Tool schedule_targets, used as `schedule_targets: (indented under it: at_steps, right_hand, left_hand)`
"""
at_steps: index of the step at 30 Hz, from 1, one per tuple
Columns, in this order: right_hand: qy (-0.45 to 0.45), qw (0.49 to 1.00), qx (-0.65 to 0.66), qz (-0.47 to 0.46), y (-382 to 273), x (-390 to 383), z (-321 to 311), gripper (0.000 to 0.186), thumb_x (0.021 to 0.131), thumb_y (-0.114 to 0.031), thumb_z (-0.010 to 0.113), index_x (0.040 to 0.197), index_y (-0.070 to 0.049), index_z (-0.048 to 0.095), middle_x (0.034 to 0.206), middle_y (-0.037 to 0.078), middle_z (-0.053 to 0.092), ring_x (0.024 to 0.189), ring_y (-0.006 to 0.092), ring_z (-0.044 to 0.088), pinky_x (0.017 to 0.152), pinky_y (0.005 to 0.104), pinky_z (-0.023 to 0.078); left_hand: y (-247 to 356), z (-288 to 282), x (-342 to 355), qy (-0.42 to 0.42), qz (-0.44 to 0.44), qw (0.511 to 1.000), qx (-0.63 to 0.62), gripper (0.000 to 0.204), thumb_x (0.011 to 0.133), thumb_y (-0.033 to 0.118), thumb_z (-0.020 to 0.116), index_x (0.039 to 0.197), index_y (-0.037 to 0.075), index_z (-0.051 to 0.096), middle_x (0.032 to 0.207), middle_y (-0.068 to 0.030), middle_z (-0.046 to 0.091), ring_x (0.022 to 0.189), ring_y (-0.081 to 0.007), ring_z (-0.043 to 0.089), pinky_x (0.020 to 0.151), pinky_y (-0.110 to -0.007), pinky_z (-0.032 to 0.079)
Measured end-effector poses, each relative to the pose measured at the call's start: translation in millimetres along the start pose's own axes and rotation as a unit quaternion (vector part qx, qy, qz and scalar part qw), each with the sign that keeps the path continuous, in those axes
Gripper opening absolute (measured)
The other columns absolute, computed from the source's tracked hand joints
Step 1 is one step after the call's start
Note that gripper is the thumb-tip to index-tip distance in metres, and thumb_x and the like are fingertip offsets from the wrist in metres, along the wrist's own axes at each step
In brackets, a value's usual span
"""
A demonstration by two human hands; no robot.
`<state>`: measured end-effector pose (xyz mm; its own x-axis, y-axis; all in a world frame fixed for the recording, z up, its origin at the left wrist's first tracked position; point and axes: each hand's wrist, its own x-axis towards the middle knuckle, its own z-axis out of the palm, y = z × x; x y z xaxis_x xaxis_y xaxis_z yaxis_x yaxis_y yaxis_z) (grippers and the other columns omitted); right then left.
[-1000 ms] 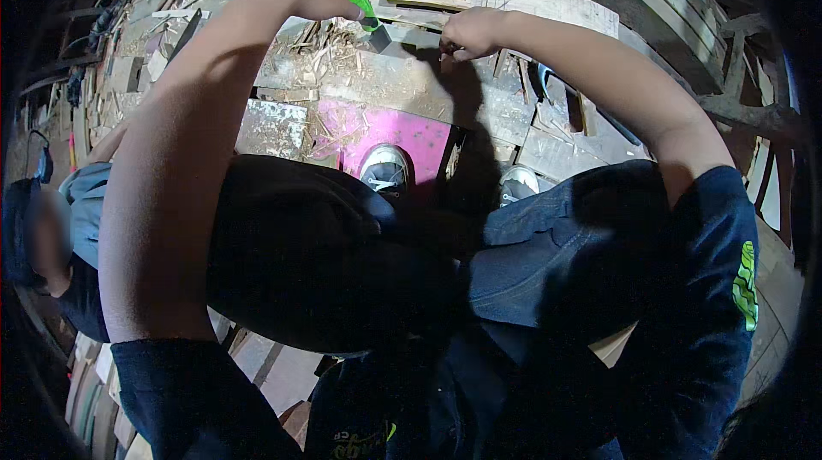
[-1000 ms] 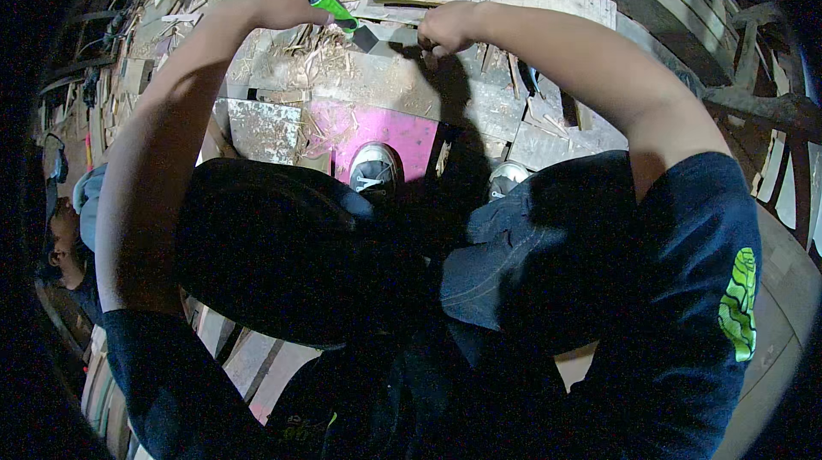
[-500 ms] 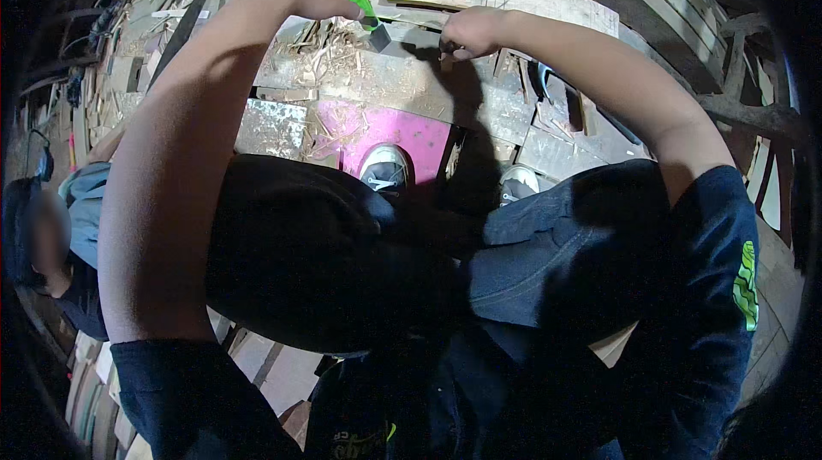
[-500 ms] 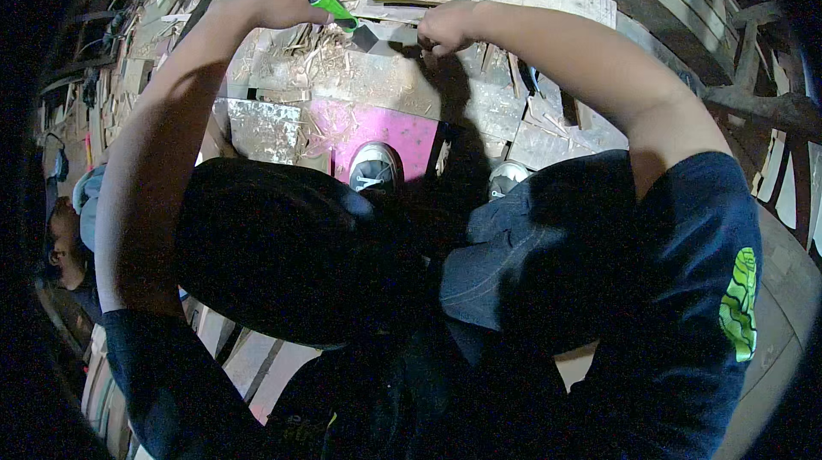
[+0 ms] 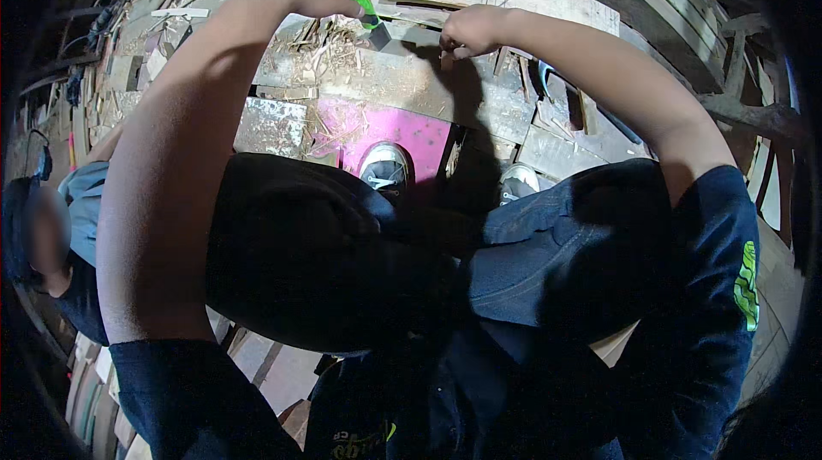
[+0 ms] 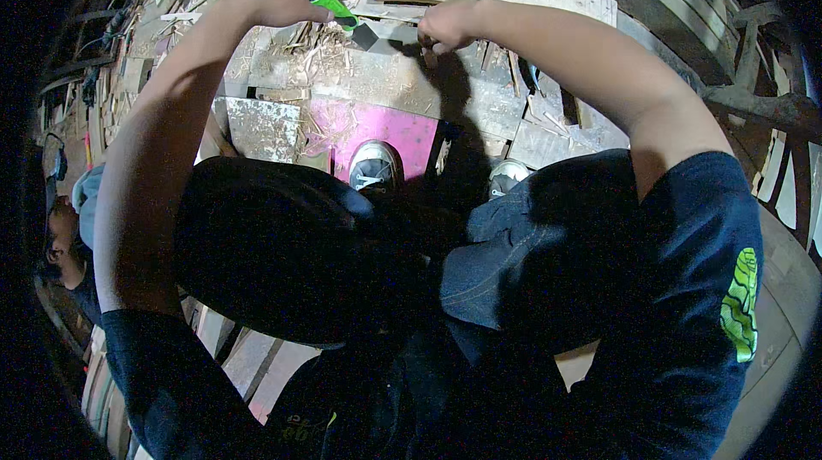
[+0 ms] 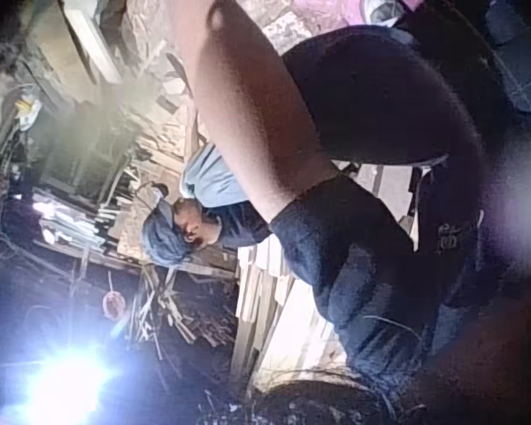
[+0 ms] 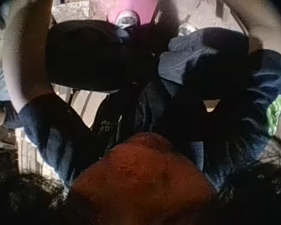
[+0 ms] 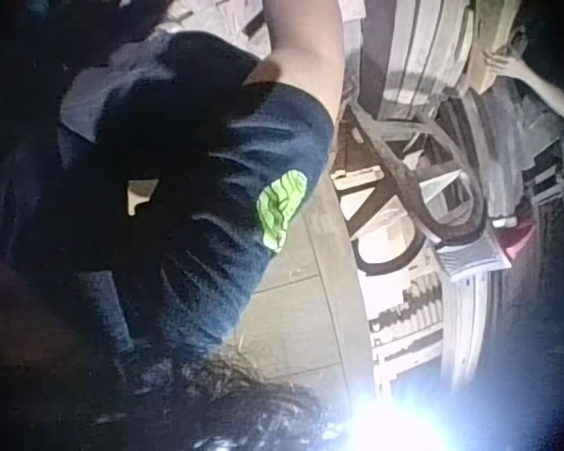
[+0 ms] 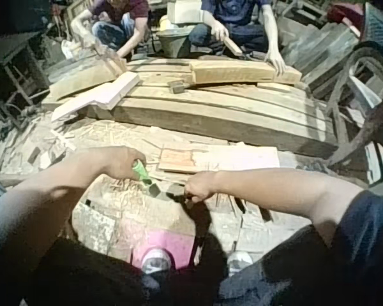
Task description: Using a hammer and chisel to carve or shape a small piece of wood.
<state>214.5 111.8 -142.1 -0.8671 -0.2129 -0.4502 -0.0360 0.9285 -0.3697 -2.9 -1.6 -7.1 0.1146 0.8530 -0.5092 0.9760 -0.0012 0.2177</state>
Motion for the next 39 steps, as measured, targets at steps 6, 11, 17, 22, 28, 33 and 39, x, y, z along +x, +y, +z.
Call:
schedule_targets:
  at_steps: [6, 11, 17, 22, 28, 33, 39]
  right_hand:
    - [0.001, 1.0, 0.013, -0.001, -4.0, -1.9, -2.3, 0.029, 0.08, -0.028, 0.068, 0.099, -0.007, 0.067, 0.092, 0.02, 0.068, 0.092, 0.0375, 0.064, 0.08, 0.0474, 0.05]
    - [0.007, 1.0, 0.007, 0.008, -0.5, -4.8, -0.2, 0.027, 0.08, -0.028, 0.068, 0.1, -0.009, 0.068, 0.092, 0.018, 0.068, 0.092, 0.037, 0.064, 0.079, 0.0472, 0.05]
    - [-0.007, 1.0, 0.0, 0.021, -7.4, -5.7, -7.7, 0.027, 0.079, -0.027, 0.069, 0.098, -0.009, 0.068, 0.092, 0.017, 0.068, 0.091, 0.0368, 0.064, 0.078, 0.0469, 0.051]
    - [0.001, 1.0, 0.005, 0.005, -5.4, -5.3, -6.3, 0.028, 0.078, -0.029, 0.068, 0.098, -0.008, 0.067, 0.093, 0.018, 0.068, 0.09, 0.0377, 0.064, 0.079, 0.0469, 0.051]
    - [0.006, 1.0, -0.003, 0.003, -4.8, -4.3, -4.9, 0.028, 0.078, -0.028, 0.067, 0.097, -0.008, 0.068, 0.093, 0.019, 0.068, 0.089, 0.0382, 0.064, 0.078, 0.0477, 0.051]
    - [-0.001, 1.0, 0.009, 0.006, -3.7, -4.8, -4.8, 0.028, 0.078, -0.028, 0.067, 0.098, -0.008, 0.067, 0.093, 0.019, 0.068, 0.089, 0.0384, 0.064, 0.078, 0.048, 0.051]
    - [-0.008, 1.0, -0.007, 0.011, -1.1, -3.1, -2.3, 0.029, 0.078, -0.028, 0.067, 0.099, -0.008, 0.067, 0.094, 0.018, 0.068, 0.091, 0.0381, 0.064, 0.078, 0.048, 0.05]
  left_hand:
    - [2.3, -1.7, -1.4, -0.016, -0.021, 1.0, -0.016, 0.045, 0.08, 0.028, 0.072, 0.119, 0.009, 0.057, 0.108, -0.0163, 0.065, 0.097, -0.0308, 0.063, 0.087, -0.039, 0.047]
    - [8.2, -4.3, -1.2, -0.009, -0.019, 1.0, 0.01, 0.045, 0.081, 0.028, 0.071, 0.119, 0.009, 0.058, 0.108, -0.0163, 0.064, 0.099, -0.0309, 0.062, 0.088, -0.038, 0.047]
    - [1.1, -1.3, -0.1, -0.007, -0.001, 1.0, 0.007, 0.044, 0.081, 0.028, 0.071, 0.118, 0.01, 0.058, 0.108, -0.0171, 0.064, 0.099, -0.0311, 0.062, 0.088, -0.038, 0.047]
    - [1.6, -0.8, -0.4, -0.004, -0.003, 1.0, 0.008, 0.044, 0.08, 0.027, 0.071, 0.118, 0.009, 0.058, 0.108, -0.0171, 0.064, 0.099, -0.0303, 0.061, 0.087, -0.038, 0.047]
    - [0.4, -3.1, 2.7, -0.038, -0.015, 0.999, 0.006, 0.053, 0.079, 0.033, 0.071, 0.123, 0.007, 0.058, 0.119, -0.0185, 0.061, 0.107, -0.0328, 0.06, 0.092, -0.039, 0.047]
    - [4.0, -4.4, 1.4, -0.042, -0.024, 0.999, 0.008, 0.055, 0.079, 0.033, 0.071, 0.124, 0.006, 0.057, 0.12, -0.0194, 0.061, 0.109, -0.0333, 0.06, 0.093, -0.039, 0.047]
    - [3.0, -0.9, -0.4, 0.007, 0.0, 1.0, 0.002, 0.042, 0.079, 0.024, 0.07, 0.116, 0.007, 0.058, 0.105, -0.0165, 0.064, 0.096, -0.0286, 0.062, 0.086, -0.038, 0.047]
